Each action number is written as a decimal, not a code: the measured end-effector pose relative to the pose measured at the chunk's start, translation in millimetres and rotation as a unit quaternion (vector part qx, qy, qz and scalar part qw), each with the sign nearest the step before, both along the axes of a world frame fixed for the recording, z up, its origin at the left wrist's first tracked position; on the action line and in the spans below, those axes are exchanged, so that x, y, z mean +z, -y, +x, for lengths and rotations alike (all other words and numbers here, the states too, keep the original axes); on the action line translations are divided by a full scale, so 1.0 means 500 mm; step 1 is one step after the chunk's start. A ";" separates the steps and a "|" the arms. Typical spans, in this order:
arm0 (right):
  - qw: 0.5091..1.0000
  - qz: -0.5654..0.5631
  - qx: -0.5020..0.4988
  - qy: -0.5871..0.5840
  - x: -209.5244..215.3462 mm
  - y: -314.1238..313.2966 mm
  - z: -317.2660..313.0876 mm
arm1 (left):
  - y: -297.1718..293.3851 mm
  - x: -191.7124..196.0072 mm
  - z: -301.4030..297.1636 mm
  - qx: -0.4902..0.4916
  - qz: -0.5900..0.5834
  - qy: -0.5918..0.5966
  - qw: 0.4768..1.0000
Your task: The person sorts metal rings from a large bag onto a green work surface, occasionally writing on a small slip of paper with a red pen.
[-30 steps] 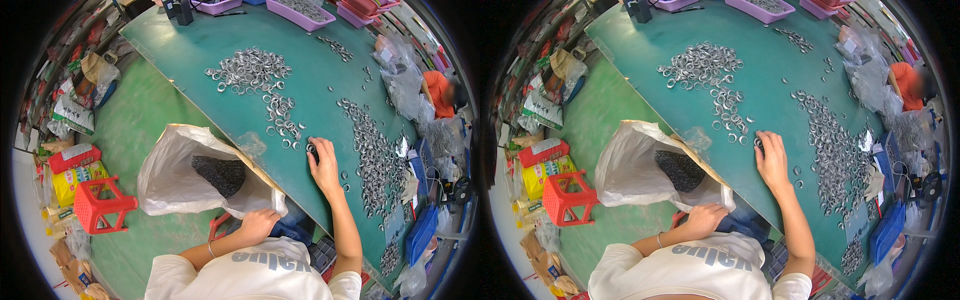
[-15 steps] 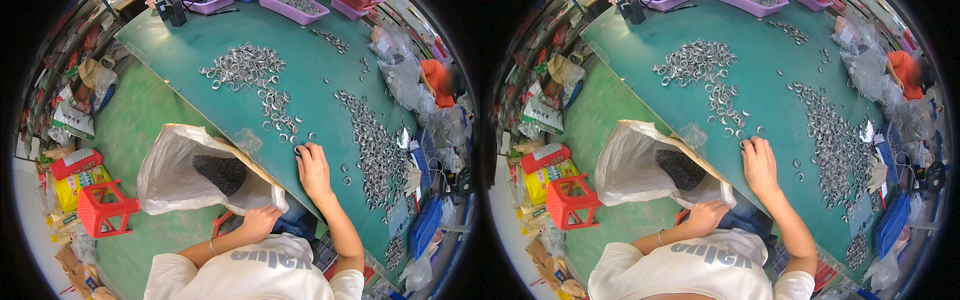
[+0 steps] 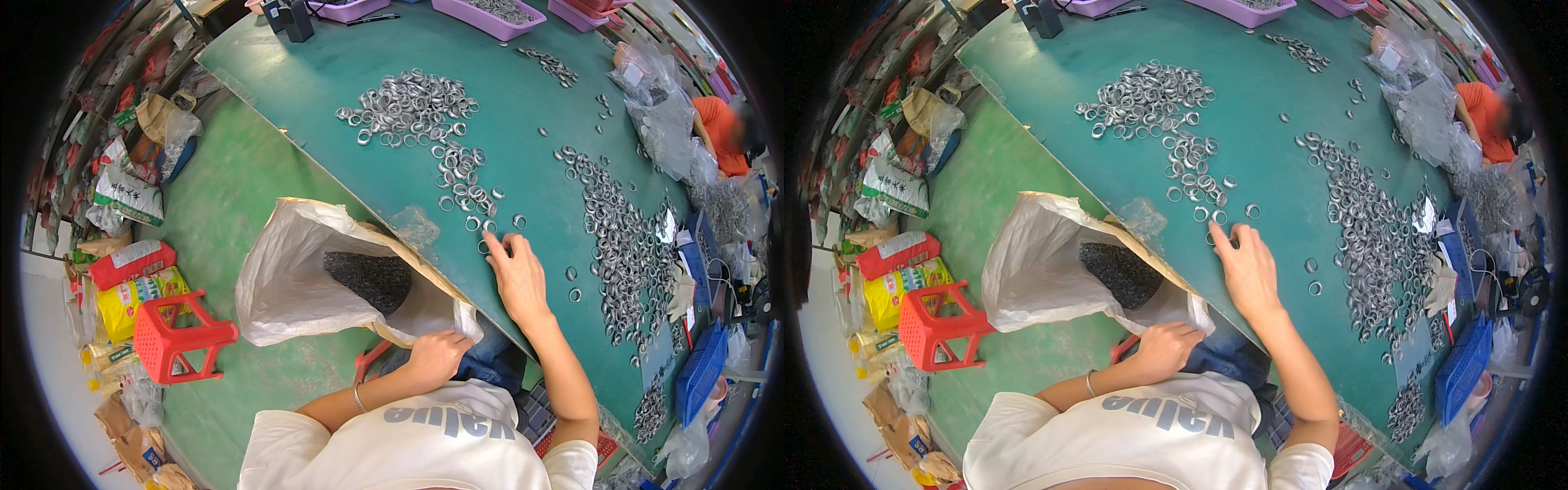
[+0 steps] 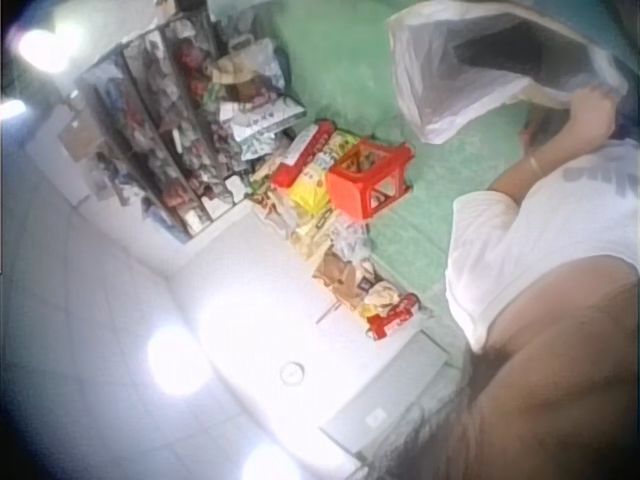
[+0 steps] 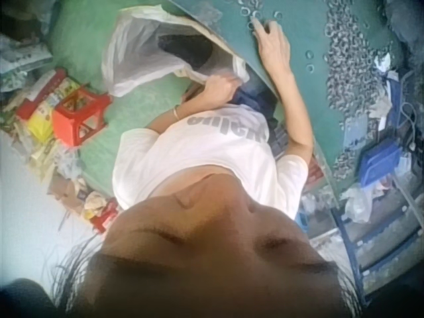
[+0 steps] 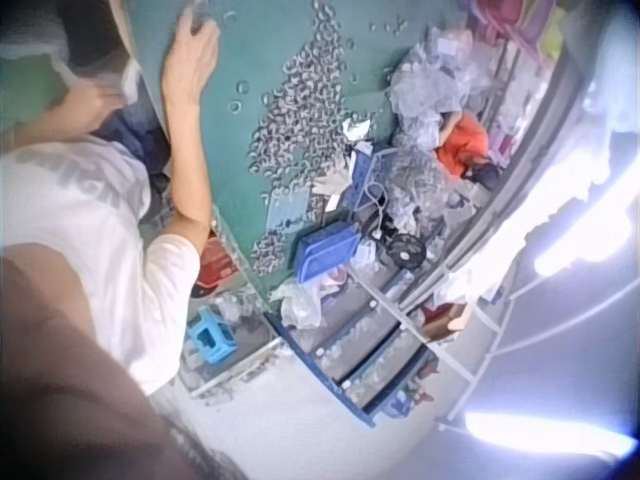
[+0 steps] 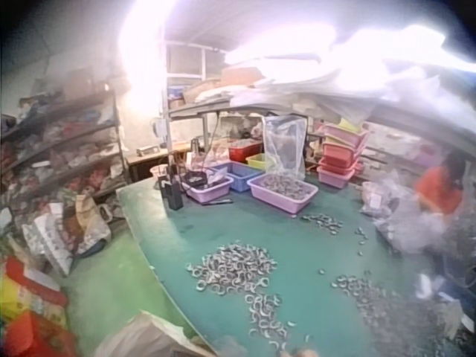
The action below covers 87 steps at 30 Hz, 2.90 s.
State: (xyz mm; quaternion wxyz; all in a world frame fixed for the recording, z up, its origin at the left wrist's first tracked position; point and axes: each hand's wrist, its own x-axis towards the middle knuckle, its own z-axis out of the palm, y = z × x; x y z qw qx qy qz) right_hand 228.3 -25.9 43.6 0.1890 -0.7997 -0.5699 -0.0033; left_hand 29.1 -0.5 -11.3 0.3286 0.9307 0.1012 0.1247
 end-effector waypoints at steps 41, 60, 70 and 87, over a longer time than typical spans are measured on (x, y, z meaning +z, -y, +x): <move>0.980 0.128 -0.053 -0.145 0.046 -0.089 0.069 | -0.109 0.023 -0.077 0.350 -0.211 0.058 0.911; 0.994 0.039 -0.100 -0.026 -0.003 -0.034 0.100 | -0.087 0.067 0.051 0.061 -0.874 0.077 0.476; 0.935 0.041 0.101 -0.337 0.068 -0.018 -0.038 | -0.104 0.059 0.062 0.172 -0.858 0.123 0.468; 0.998 0.059 0.004 -0.017 -0.021 -0.063 0.017 | -0.098 0.009 -0.012 0.491 -0.616 0.147 0.598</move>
